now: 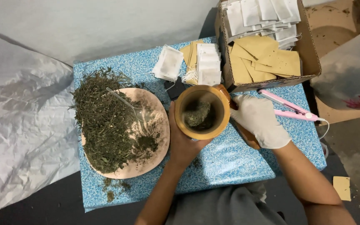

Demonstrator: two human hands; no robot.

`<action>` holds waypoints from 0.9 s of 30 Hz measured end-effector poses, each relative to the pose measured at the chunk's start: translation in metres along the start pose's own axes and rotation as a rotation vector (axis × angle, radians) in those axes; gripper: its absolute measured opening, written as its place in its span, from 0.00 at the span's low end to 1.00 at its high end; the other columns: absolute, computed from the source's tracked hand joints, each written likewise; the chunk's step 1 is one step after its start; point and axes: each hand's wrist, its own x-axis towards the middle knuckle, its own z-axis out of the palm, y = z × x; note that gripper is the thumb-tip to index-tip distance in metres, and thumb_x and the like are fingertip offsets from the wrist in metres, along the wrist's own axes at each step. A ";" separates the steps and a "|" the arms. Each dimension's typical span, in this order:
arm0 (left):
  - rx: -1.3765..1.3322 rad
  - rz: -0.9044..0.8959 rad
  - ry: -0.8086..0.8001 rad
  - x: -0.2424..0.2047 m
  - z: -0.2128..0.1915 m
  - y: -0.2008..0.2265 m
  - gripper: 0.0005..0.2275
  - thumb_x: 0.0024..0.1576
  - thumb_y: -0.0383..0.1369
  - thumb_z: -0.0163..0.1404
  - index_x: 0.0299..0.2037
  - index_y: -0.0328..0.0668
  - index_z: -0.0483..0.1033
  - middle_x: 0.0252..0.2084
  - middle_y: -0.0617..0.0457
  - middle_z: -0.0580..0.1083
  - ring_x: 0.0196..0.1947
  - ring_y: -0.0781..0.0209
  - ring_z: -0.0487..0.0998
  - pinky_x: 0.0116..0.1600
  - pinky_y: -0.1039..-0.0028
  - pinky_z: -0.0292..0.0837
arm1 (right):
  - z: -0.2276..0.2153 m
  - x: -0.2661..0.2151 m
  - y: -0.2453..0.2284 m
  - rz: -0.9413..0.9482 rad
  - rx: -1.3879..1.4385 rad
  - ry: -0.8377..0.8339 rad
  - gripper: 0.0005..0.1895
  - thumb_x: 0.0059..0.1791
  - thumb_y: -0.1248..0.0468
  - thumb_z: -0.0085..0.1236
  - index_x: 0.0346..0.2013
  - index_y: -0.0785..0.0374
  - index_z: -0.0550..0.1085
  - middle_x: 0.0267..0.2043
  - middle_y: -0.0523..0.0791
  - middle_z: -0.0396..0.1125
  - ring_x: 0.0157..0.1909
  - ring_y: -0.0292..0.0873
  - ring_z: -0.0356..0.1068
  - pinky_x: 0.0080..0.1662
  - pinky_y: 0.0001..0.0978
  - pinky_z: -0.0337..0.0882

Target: Grinding dried leaves in a wooden mortar and pestle and filling tea bags

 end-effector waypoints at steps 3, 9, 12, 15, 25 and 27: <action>0.040 -0.028 -0.018 -0.007 -0.004 -0.002 0.65 0.51 0.44 0.76 0.86 0.36 0.29 0.83 0.27 0.50 0.83 0.24 0.55 0.79 0.30 0.56 | 0.007 -0.001 -0.003 -0.032 0.030 0.099 0.30 0.56 0.34 0.54 0.54 0.51 0.85 0.45 0.50 0.83 0.54 0.58 0.84 0.57 0.57 0.80; 0.134 -0.119 -0.159 -0.008 -0.046 0.043 0.57 0.59 0.46 0.68 0.86 0.36 0.33 0.87 0.24 0.40 0.85 0.15 0.36 0.80 0.25 0.43 | 0.001 -0.003 -0.001 0.036 0.006 0.033 0.39 0.56 0.23 0.44 0.60 0.45 0.82 0.50 0.46 0.83 0.58 0.53 0.83 0.60 0.54 0.79; 0.159 -0.195 -0.062 0.005 -0.087 0.048 0.42 0.62 0.36 0.64 0.84 0.41 0.51 0.83 0.31 0.56 0.84 0.25 0.51 0.78 0.38 0.60 | -0.015 -0.013 0.003 0.100 0.113 -0.032 0.37 0.55 0.21 0.45 0.65 0.37 0.80 0.54 0.43 0.83 0.61 0.51 0.82 0.61 0.51 0.79; 0.589 -0.531 0.108 0.034 -0.133 0.026 0.18 0.69 0.46 0.55 0.62 0.46 0.84 0.47 0.45 0.84 0.47 0.45 0.86 0.52 0.56 0.84 | -0.018 -0.019 0.007 0.160 0.146 -0.057 0.37 0.56 0.23 0.46 0.66 0.37 0.81 0.52 0.43 0.85 0.60 0.54 0.83 0.61 0.53 0.79; 1.280 -0.630 -0.060 0.095 -0.161 -0.032 0.17 0.68 0.46 0.58 0.38 0.40 0.87 0.30 0.40 0.82 0.32 0.34 0.88 0.36 0.45 0.84 | -0.049 -0.045 0.015 0.204 0.217 -0.136 0.35 0.55 0.25 0.46 0.67 0.36 0.79 0.56 0.40 0.84 0.65 0.54 0.80 0.67 0.51 0.76; 1.283 -0.672 -0.049 0.093 -0.160 -0.031 0.17 0.68 0.47 0.58 0.38 0.40 0.87 0.31 0.40 0.83 0.34 0.32 0.89 0.38 0.43 0.84 | -0.066 -0.044 0.011 0.197 0.241 -0.109 0.34 0.56 0.27 0.48 0.67 0.39 0.79 0.56 0.42 0.84 0.65 0.56 0.79 0.67 0.52 0.76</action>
